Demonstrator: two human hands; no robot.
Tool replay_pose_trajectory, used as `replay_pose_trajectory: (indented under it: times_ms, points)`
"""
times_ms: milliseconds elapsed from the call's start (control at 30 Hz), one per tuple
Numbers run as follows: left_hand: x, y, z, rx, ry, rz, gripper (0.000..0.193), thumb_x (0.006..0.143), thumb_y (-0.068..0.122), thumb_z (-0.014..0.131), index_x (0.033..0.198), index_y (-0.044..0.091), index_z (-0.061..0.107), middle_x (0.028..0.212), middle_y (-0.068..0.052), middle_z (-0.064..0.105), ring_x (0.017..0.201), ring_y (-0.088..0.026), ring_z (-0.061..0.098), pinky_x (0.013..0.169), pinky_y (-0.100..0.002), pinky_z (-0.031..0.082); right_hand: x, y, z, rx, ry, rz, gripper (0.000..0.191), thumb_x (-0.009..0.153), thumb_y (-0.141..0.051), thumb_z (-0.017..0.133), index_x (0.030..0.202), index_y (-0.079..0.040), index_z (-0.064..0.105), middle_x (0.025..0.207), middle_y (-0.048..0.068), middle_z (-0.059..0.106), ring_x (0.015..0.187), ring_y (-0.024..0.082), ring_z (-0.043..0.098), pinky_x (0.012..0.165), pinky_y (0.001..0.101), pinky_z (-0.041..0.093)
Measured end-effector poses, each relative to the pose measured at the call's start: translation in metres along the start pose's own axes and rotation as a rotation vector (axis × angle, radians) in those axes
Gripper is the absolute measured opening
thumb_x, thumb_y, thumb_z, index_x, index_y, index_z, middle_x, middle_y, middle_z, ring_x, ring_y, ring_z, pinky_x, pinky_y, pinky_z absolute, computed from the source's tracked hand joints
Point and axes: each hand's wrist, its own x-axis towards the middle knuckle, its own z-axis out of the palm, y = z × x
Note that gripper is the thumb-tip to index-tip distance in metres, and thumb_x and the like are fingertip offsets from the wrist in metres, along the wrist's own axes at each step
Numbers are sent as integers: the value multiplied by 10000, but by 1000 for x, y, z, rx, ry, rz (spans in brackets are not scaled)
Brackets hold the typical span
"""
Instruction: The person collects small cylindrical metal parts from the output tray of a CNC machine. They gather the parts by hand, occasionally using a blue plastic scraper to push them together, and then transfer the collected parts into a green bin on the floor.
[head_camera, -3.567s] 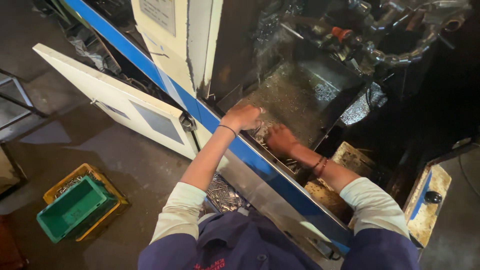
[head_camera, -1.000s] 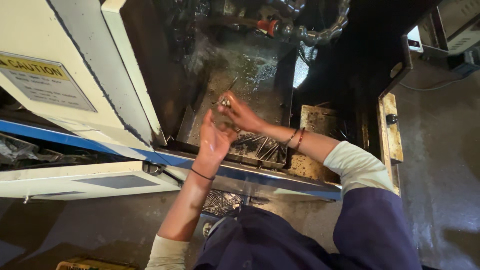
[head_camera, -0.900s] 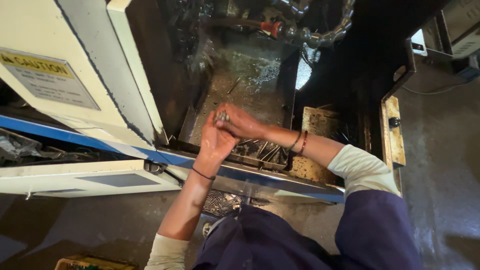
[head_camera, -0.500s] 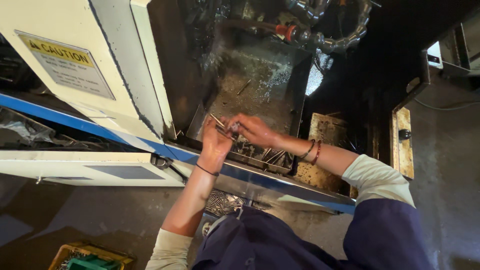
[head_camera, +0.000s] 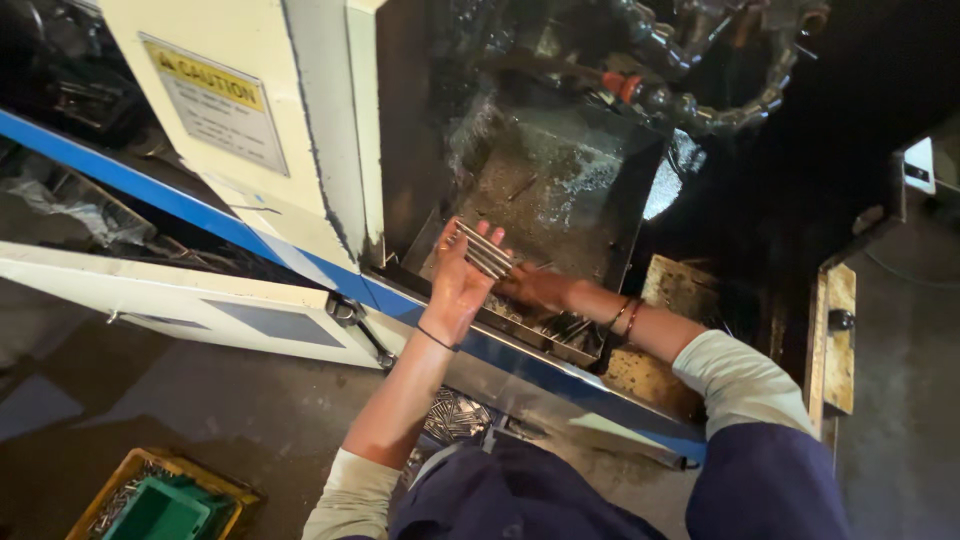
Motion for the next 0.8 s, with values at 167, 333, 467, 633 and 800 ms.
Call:
replay_pose_trajectory:
  times_ms: [167,333,467,633,800]
  points:
    - [2,1,2,-31,-31,7,448,1031,81,461,1412,289,352,1430,-167,525,1244,-420,604,961,-643,528,6,19,3,60,157,-162,813,751,-307,898,1398,-30,492,1478,221,436,1335,435,455,1121,516,427]
    - [-4,2,7,-18,-110,29,534,1012,-9,469,1443,271,323,1456,-196,512,1254,-431,611,994,-631,540,-5,29,-9,-30,-299,257,734,780,-166,851,1393,-48,464,1418,196,489,1326,399,492,1078,494,487]
    - [-10,5,15,30,-81,16,534,1010,-1,452,1455,261,318,1452,-200,513,1238,-438,608,977,-631,537,-18,24,-7,87,-246,212,601,834,1,724,1380,-55,478,1383,173,525,1259,392,554,1059,455,519]
    - [-16,8,20,31,-80,-10,557,987,-40,446,1449,248,328,1436,-200,534,1241,-438,616,981,-632,543,-27,16,2,-2,-195,156,577,884,-17,667,1416,-68,450,1420,165,504,1211,396,587,1016,461,529]
    - [-17,5,17,3,-116,-14,556,972,-44,481,1425,253,356,1436,-189,535,1244,-430,610,983,-633,540,-22,15,17,62,-128,263,411,968,-151,611,1347,-71,473,1422,181,482,1163,428,602,977,487,521]
